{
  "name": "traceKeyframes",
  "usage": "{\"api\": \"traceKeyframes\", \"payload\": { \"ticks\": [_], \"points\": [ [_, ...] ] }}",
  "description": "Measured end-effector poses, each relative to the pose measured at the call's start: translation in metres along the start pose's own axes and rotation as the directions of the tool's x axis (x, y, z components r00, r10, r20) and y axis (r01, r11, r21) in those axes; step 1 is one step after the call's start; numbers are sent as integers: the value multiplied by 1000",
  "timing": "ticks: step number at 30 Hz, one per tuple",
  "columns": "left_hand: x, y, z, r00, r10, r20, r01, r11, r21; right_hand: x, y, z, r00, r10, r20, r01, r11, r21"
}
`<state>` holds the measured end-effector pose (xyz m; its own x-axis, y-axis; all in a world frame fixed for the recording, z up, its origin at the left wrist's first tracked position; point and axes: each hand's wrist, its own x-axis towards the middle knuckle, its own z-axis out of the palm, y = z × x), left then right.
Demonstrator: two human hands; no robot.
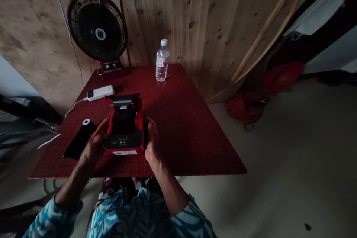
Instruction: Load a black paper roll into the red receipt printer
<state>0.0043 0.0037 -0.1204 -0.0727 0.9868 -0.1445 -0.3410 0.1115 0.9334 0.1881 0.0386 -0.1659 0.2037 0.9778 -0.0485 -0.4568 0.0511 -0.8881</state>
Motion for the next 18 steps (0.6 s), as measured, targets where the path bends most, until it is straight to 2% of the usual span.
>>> {"api": "traceKeyframes", "payload": {
  "ticks": [5,7,9,10,11,13,15,16,17,18],
  "points": [
    [-2,4,-4,999,44,5,-44,988,146,-1,-2,1,1000,-11,21,11,1000,0],
    [-6,9,-4,997,69,-36,-57,964,260,-2,-3,2,1000,2,21,-3,1000,28],
    [-10,18,-3,982,161,-98,-107,905,412,-2,-4,3,999,27,22,-28,997,66],
    [-10,23,-2,968,232,-94,-156,854,496,-2,-4,4,999,41,23,-43,996,83],
    [-9,29,1,952,302,-47,-220,786,578,-2,-5,4,998,51,20,-53,994,96],
    [-3,42,10,912,380,157,-372,600,708,-2,-6,6,998,57,7,-58,992,113],
    [11,53,24,879,309,364,-464,375,802,-2,-6,6,998,55,-9,-53,991,122],
    [20,57,31,878,240,414,-471,276,838,-1,-6,6,998,56,-17,-54,991,124],
    [30,59,38,892,165,420,-446,174,878,-1,-6,5,998,60,-20,-57,990,126],
    [39,59,45,904,122,409,-422,114,899,-1,-6,5,998,66,-21,-63,990,128]
  ]
}}
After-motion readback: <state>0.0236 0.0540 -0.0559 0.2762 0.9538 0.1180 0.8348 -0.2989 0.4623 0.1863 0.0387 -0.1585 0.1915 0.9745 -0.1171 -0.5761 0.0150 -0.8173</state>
